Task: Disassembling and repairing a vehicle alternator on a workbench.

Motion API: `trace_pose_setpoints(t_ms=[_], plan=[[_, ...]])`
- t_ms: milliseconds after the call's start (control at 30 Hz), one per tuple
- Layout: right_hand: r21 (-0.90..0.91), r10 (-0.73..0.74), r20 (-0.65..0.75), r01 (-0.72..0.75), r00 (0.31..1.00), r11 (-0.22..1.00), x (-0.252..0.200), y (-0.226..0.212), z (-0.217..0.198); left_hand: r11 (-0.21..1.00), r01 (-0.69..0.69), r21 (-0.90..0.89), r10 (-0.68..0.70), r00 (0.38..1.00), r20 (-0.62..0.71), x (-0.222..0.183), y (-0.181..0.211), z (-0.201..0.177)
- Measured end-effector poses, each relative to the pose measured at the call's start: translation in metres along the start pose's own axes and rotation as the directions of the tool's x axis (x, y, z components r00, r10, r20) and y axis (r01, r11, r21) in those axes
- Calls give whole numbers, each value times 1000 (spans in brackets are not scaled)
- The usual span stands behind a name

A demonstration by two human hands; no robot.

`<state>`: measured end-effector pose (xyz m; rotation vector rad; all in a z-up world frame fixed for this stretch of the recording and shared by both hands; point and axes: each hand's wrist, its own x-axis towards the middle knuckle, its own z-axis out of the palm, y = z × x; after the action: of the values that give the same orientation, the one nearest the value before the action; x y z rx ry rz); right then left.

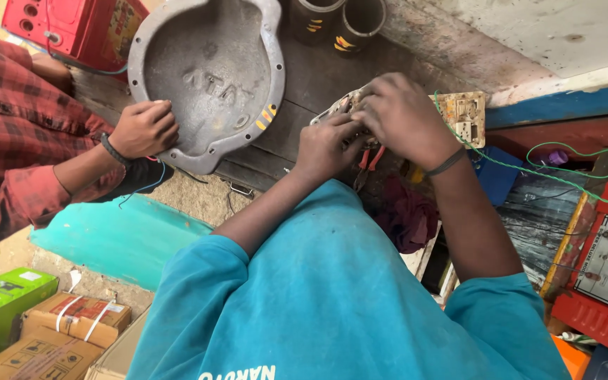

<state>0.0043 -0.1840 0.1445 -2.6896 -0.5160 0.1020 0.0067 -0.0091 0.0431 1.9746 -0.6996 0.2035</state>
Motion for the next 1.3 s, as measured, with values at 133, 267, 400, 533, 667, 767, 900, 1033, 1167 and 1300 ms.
trace_pose_setpoints(t_ms=[133, 267, 400, 533, 667, 767, 900, 1033, 1167, 1300], plan=[[-384, -215, -77, 170, 974, 907, -3, -20, -3, 991, -89, 96, 89, 996, 9, -3, -6, 7], [-601, -397, -378, 105, 836, 792, -23, 5, 45, 983, -150, 104, 153, 988, -17, -1, -7, 9], [-374, -287, -570, 67, 770, 925, -23, -2, 79, 987, -125, 105, 127, 992, -17, -6, -11, 18], [113, 43, -833, 94, 552, 989, 0, -36, 79, 992, -100, 74, 104, 994, -45, 0, -4, 13], [731, 444, -674, 446, 590, 517, -10, -10, 110, 995, -88, 50, 91, 994, -67, -4, -7, 15], [874, 636, -435, 469, 638, 128, -18, 34, 125, 992, -108, 64, 113, 990, -89, -9, -16, 24], [772, 288, -140, 287, 947, -567, -10, 69, 91, 989, -121, 85, 129, 988, -85, -7, -15, 19], [948, 167, 315, -318, 934, -6, 16, 59, 46, 986, -121, 114, 131, 988, -80, -13, -13, 19], [484, 281, 540, -566, 793, 667, 30, 14, 17, 988, -49, 146, 51, 999, -14, -18, -18, 22], [23, 376, 336, -407, 864, 913, 21, 16, 18, 983, -85, 162, 91, 995, -27, -16, -11, 15]])
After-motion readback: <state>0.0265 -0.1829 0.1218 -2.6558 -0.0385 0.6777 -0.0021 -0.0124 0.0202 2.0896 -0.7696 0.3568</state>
